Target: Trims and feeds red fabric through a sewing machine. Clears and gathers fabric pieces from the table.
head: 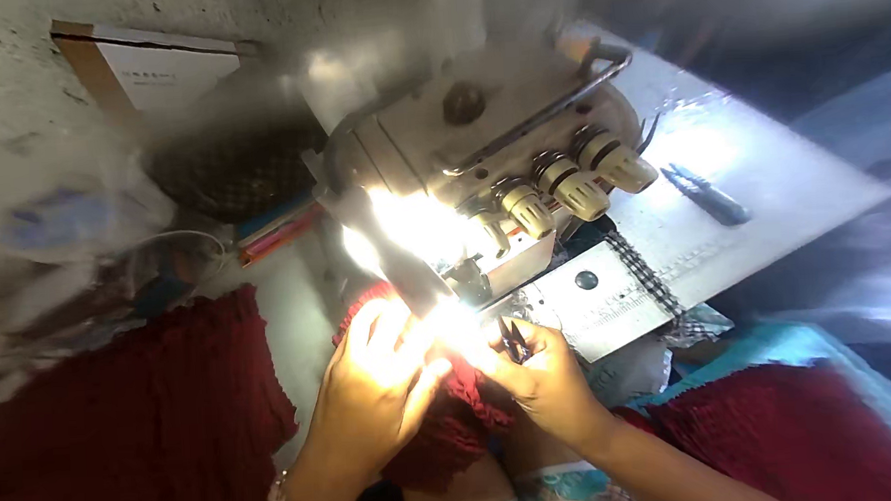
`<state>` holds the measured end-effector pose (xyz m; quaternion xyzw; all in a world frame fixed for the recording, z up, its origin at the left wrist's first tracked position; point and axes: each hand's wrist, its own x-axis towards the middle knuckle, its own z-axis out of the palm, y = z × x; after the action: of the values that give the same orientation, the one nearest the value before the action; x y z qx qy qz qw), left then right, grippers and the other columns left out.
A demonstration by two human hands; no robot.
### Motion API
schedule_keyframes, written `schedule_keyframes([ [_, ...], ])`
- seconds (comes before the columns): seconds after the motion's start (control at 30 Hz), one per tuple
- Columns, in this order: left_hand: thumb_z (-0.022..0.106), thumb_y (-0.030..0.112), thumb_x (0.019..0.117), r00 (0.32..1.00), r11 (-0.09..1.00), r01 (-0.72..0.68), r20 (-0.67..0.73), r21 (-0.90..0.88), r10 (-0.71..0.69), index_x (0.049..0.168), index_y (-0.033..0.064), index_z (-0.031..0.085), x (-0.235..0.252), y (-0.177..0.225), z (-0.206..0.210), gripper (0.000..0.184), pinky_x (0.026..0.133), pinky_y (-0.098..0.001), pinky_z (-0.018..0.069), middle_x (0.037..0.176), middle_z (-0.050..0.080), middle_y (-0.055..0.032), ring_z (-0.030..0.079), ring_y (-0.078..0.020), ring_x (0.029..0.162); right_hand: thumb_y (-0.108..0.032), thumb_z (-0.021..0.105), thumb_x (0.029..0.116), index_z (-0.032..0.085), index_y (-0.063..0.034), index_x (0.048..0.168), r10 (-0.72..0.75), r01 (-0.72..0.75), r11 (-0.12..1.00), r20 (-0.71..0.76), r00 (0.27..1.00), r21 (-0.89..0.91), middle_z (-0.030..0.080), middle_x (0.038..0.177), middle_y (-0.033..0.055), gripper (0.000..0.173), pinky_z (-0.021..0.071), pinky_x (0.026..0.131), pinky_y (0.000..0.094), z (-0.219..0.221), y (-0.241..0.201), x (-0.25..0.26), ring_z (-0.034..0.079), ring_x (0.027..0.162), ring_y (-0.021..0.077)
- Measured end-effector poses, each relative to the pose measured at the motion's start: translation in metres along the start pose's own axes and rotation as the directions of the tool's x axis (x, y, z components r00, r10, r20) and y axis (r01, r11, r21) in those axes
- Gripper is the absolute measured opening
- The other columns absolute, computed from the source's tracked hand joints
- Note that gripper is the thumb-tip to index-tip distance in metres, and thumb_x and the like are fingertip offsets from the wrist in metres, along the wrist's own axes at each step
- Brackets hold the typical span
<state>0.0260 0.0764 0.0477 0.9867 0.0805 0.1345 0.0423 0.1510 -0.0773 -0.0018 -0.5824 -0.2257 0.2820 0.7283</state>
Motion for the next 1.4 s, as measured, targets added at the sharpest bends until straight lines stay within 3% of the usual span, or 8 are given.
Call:
schedule_keyframes([
  [0.1,0.038,0.042,0.1071,0.999,0.993,-0.013,-0.028,0.115,0.016,0.127,0.0238,0.074,0.001,0.014,-0.004,0.045,0.101,-0.0477,0.0480,0.131,0.070,-0.0087,0.064,-0.0319,0.123,-0.013,0.075,0.0847,0.066,-0.0155,0.076,0.004,-0.004,1.000,-0.020,1.000,-0.012,0.056,0.063,-0.0140,0.013,0.0383,0.048,0.0075,0.002,-0.001,0.003,0.046,0.052,-0.0096],
  [0.2,0.041,0.038,0.1068,0.993,0.988,0.042,-0.112,0.150,-0.025,0.122,0.0179,0.076,-0.005,0.031,0.004,0.043,0.096,-0.0417,0.0469,0.125,0.073,-0.0074,0.066,-0.0299,0.113,-0.013,0.075,0.0859,0.069,-0.0147,0.079,0.053,-0.052,0.998,-0.027,0.998,0.028,0.059,0.063,-0.0127,0.010,0.0397,0.047,0.0086,0.002,0.000,0.000,0.047,0.050,-0.0084],
  [0.33,0.036,0.045,0.1077,0.973,0.975,0.167,-0.187,0.147,-0.139,0.124,0.0187,0.075,-0.018,0.047,0.016,0.050,0.105,-0.0518,0.0423,0.130,0.071,-0.0100,0.062,-0.0343,0.123,-0.006,0.076,0.0864,0.073,-0.0100,0.093,0.163,-0.164,0.975,0.016,0.986,0.150,0.067,0.072,-0.0098,0.008,0.0471,0.048,0.0109,-0.002,0.000,-0.011,0.055,0.051,-0.0053],
  [0.43,0.049,0.058,0.1007,0.871,0.934,0.356,-0.371,0.027,-0.322,0.115,0.0242,0.072,-0.030,0.076,0.032,0.044,0.098,-0.0387,0.0303,0.111,0.064,-0.0028,0.053,-0.0207,0.108,-0.001,0.077,0.0824,0.071,-0.0074,0.099,0.230,-0.236,0.952,0.055,0.972,0.193,0.070,0.075,-0.0077,0.019,0.0481,0.050,0.0115,-0.005,0.001,-0.017,0.057,0.054,-0.0039],
  [0.5,0.064,0.057,0.0918,0.789,0.896,0.428,-0.433,-0.119,-0.435,0.105,0.0221,0.074,-0.033,0.088,0.043,0.039,0.092,-0.0359,0.0303,0.096,0.063,0.0015,0.053,-0.0139,0.097,-0.001,0.077,0.0819,0.072,-0.0071,0.100,0.228,-0.238,0.953,0.073,0.971,0.185,0.070,0.079,-0.0073,0.020,0.0475,0.051,0.0109,-0.007,0.004,-0.018,0.056,0.056,-0.0043],
  [0.83,0.071,0.029,0.0862,0.692,0.782,0.503,-0.371,-0.369,-0.620,0.091,0.0170,0.079,-0.029,0.091,0.043,0.015,0.086,-0.0355,0.0334,0.088,0.072,0.0085,0.056,-0.0032,0.085,-0.003,0.074,0.0867,0.073,-0.0076,0.094,0.233,-0.244,0.955,0.085,0.969,0.169,0.068,0.075,-0.0072,0.009,0.0421,0.048,0.0106,-0.009,0.001,-0.022,0.050,0.052,-0.0053],
  [1.03,0.065,0.033,0.0869,0.698,0.788,0.542,-0.366,-0.291,-0.615,0.093,0.0162,0.078,-0.027,0.095,0.046,0.021,0.083,-0.0383,0.0338,0.088,0.070,0.0061,0.056,-0.0071,0.083,-0.006,0.076,0.0856,0.075,-0.0051,0.101,0.175,-0.188,0.977,0.117,0.978,0.105,0.072,0.084,-0.0048,0.015,0.0485,0.056,0.0118,-0.014,0.001,-0.025,0.058,0.061,-0.0032],
  [1.4,0.072,0.025,0.0827,0.629,0.678,0.478,-0.321,-0.558,-0.708,0.096,0.0111,0.075,-0.038,0.104,0.053,0.020,0.092,-0.0368,0.0368,0.087,0.071,0.0075,0.059,-0.0014,0.085,-0.007,0.073,0.0885,0.075,-0.0035,0.097,0.009,-0.012,0.999,0.095,0.995,0.034,0.074,0.091,-0.0029,0.009,0.0532,0.064,0.0108,-0.016,0.002,-0.038,0.064,0.071,-0.0045],
])
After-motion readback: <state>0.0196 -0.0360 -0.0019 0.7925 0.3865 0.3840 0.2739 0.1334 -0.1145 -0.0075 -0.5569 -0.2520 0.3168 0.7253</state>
